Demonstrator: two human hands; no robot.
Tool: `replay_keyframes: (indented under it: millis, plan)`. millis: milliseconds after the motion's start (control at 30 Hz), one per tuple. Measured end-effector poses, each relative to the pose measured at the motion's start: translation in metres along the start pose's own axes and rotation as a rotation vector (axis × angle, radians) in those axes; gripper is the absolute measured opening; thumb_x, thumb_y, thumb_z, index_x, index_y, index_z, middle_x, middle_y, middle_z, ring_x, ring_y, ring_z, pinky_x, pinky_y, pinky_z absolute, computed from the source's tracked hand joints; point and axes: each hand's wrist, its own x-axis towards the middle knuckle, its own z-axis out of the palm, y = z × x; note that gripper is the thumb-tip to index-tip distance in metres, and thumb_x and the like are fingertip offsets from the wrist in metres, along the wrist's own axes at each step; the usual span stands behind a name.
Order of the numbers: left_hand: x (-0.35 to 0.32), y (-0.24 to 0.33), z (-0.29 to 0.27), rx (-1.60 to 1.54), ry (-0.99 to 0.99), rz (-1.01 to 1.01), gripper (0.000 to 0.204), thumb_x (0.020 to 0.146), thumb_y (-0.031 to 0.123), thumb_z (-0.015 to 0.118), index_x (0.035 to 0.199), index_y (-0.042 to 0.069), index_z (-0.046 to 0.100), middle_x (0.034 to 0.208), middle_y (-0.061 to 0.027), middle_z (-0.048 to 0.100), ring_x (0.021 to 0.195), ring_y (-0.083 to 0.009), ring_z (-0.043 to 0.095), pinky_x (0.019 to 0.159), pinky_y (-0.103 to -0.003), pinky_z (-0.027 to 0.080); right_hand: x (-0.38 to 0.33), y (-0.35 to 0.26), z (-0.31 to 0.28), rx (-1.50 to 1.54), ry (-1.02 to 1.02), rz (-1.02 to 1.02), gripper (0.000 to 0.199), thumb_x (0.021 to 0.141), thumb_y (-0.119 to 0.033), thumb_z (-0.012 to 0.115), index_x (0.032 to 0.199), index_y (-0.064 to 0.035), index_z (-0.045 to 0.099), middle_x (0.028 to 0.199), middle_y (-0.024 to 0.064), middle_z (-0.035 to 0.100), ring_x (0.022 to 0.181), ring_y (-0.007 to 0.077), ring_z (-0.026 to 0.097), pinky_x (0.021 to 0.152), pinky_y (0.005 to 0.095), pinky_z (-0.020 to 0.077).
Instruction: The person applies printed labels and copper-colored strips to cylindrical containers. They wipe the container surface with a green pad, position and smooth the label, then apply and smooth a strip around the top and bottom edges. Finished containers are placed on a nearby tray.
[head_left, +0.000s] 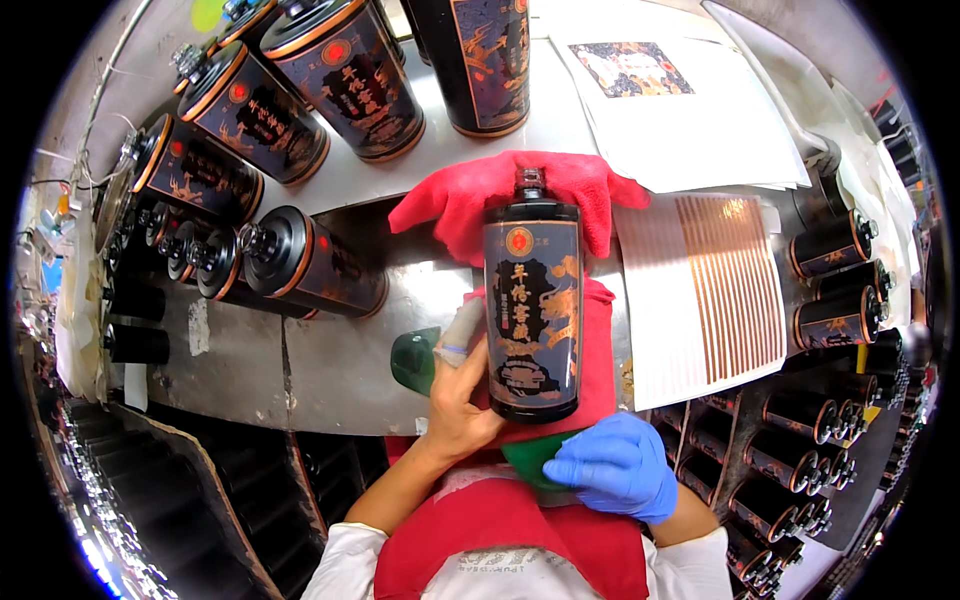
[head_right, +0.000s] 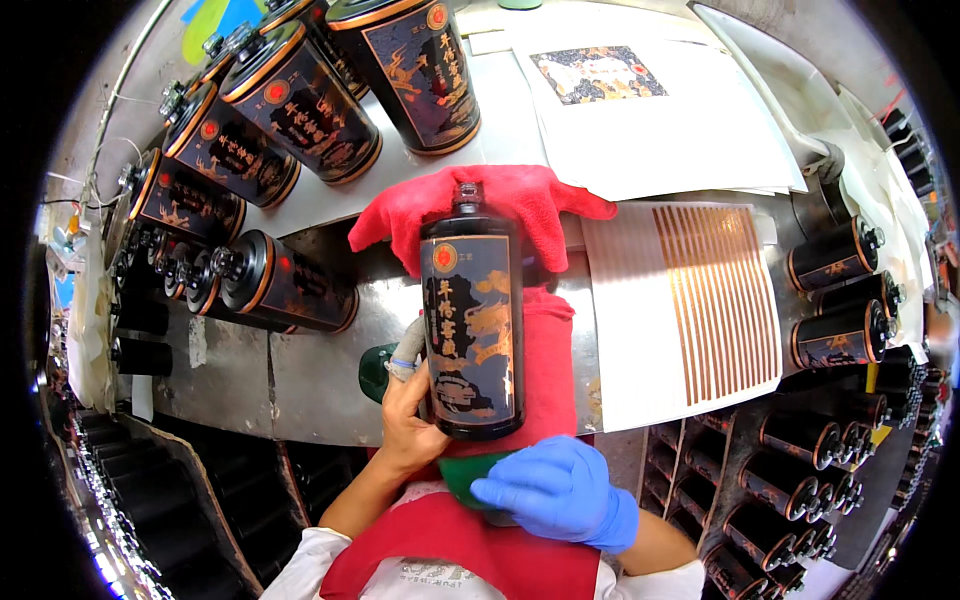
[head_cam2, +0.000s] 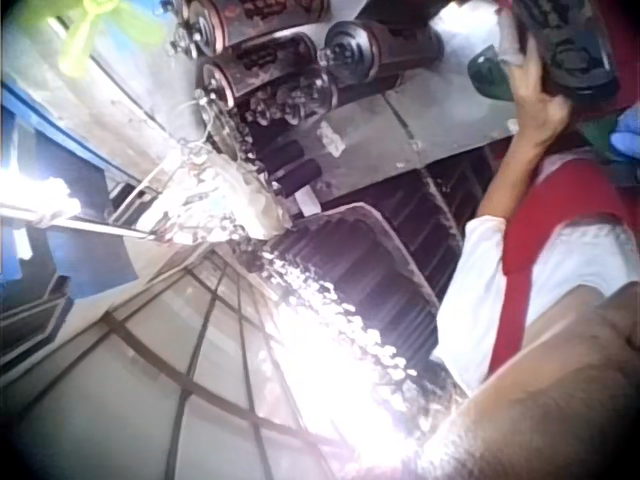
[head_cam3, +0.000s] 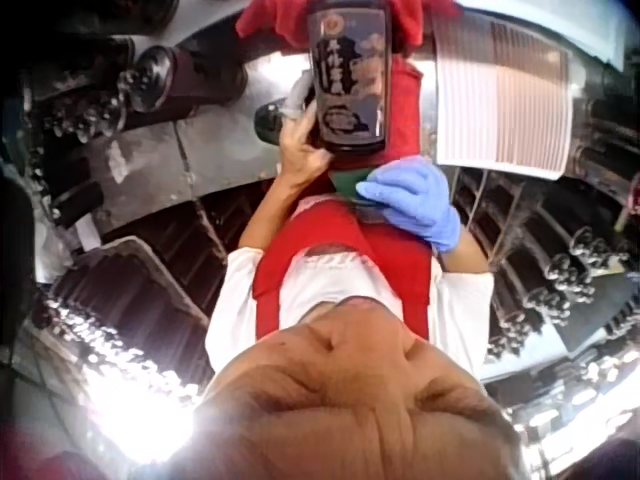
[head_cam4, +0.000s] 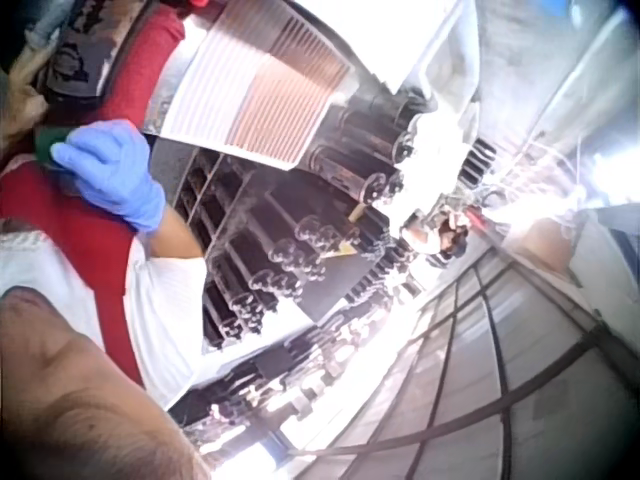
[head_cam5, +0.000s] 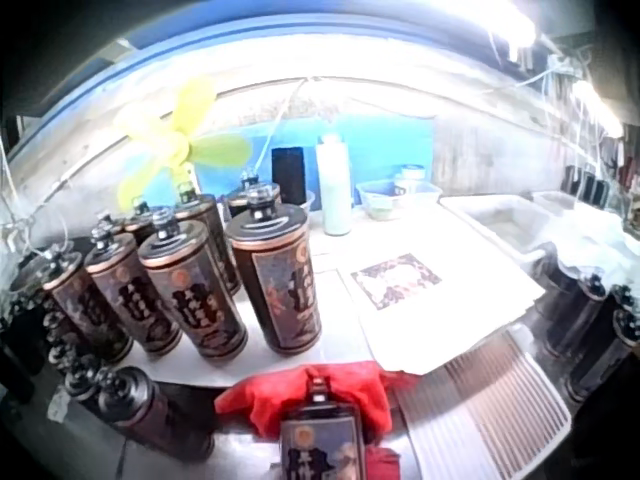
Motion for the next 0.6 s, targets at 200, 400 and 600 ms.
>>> replay_keyframes:
  millis: [200, 400, 600]
  plan:
    - [-0.004, 0.001, 0.000, 0.056, 0.077, 0.043, 0.066, 0.065, 0.009, 0.076, 0.123, -0.006, 0.050, 0.130, -0.0268, 0.044, 0.120, -0.0386, 0.044, 0.100, -0.042, 0.033, 0.034, 0.016, -0.012, 0.262, 0.374, 0.315, 0.030, 0.060, 0.008, 0.076, 0.085, -0.0038, 0.065, 0.085, 0.0105, 0.063, 0.077, 0.0215, 0.062, 0.067, 0.0306, 0.0497]
    - [-0.007, 0.008, -0.008, 0.140, 0.126, 0.085, 0.066, 0.063, 0.008, 0.076, 0.121, -0.010, 0.050, 0.125, -0.0264, 0.049, 0.115, -0.0388, 0.047, 0.098, -0.043, 0.034, 0.005, -0.006, 0.002, 0.247, 0.109, 0.234, 0.021, 0.063, 0.006, 0.074, 0.081, -0.0023, 0.065, 0.081, 0.0102, 0.065, 0.073, 0.0214, 0.063, 0.066, 0.0322, 0.0510]
    - [-0.003, 0.018, -0.011, 0.190, 0.162, 0.244, 0.068, 0.059, 0.012, 0.083, 0.117, -0.009, 0.055, 0.119, -0.0258, 0.054, 0.108, -0.0383, 0.052, 0.093, -0.041, 0.040, 0.108, 0.055, -0.031, -0.040, 0.416, 0.260, 0.028, 0.067, 0.005, 0.072, 0.092, -0.0037, 0.065, 0.085, 0.0066, 0.062, 0.074, 0.0152, 0.059, 0.066, 0.0259, 0.0478]
